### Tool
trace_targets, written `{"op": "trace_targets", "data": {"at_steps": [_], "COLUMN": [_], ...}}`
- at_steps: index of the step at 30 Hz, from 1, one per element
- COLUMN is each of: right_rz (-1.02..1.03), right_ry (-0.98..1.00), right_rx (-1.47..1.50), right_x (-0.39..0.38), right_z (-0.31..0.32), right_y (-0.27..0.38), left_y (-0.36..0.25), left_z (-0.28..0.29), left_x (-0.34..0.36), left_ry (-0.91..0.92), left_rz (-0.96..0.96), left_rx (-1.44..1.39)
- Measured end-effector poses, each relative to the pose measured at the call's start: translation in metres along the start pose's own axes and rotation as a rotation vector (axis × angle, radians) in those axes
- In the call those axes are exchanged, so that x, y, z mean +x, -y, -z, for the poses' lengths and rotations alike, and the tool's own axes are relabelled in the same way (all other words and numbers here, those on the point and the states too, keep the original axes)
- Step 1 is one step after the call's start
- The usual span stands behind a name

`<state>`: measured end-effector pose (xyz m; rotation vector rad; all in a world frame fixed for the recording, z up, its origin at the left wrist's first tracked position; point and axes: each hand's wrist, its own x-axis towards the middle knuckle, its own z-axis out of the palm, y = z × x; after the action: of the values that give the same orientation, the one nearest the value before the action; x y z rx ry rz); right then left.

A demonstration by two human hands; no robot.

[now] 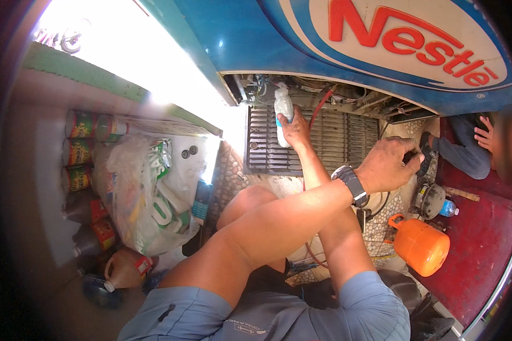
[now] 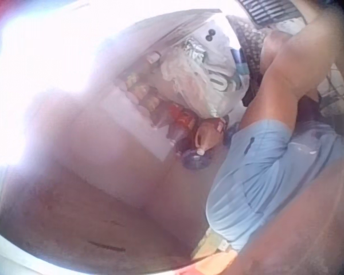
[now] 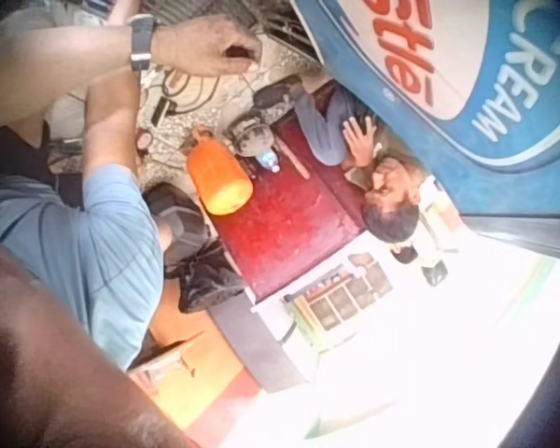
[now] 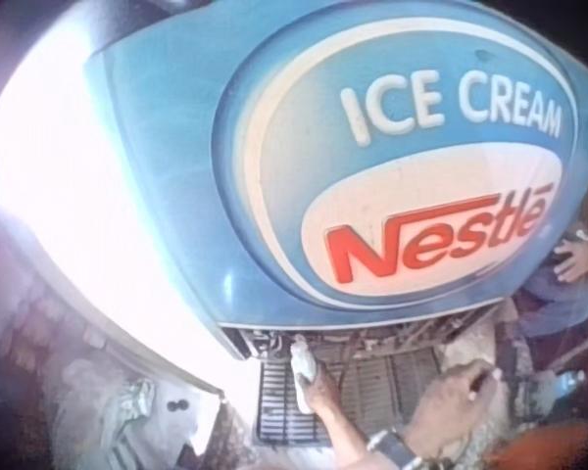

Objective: The person inspects the interior and lower components of a chest freezer, then uses a pressure gauge and a small bottle to check for leaks in the cooling system while sitting on the floor.

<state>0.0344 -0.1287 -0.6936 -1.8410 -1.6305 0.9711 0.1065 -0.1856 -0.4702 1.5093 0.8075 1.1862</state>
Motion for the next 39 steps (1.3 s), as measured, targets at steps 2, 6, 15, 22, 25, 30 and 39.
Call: {"op": "trace_targets", "data": {"at_steps": [2, 6, 15, 22, 25, 30, 39], "right_rz": [0.016, 0.066, -0.008, -0.006, -0.182, -0.307, -0.418], "right_ry": [-0.025, -0.053, 0.177, 0.312, 0.257, -0.35, -0.797], "right_rx": [0.016, 0.069, 0.088, 0.084, -0.054, -0.014, -0.221], "right_x": [-0.001, -0.017, -0.136, -0.238, -0.233, -0.251, -0.253], "right_z": [0.002, 0.011, 0.051, 0.15, 0.207, 0.294, 0.288], "right_y": [-0.006, -0.009, -0.006, -0.169, -0.151, -0.259, -0.376], "left_y": [-0.001, -0.002, -0.009, -0.017, -0.029, -0.046, -0.056], "left_z": [-0.002, -0.004, -0.01, -0.071, -0.044, -0.078, -0.086], "left_x": [0.0, -0.003, -0.014, -0.027, -0.023, -0.043, -0.135], "left_ry": [-0.001, 0.028, 0.081, 0.189, 0.161, 0.292, 1.009], "left_rz": [-0.014, 0.023, 0.032, -0.159, -0.034, -0.088, -0.251], "left_rx": [0.017, 0.014, 0.019, 0.151, 0.164, 0.328, 0.631]}}
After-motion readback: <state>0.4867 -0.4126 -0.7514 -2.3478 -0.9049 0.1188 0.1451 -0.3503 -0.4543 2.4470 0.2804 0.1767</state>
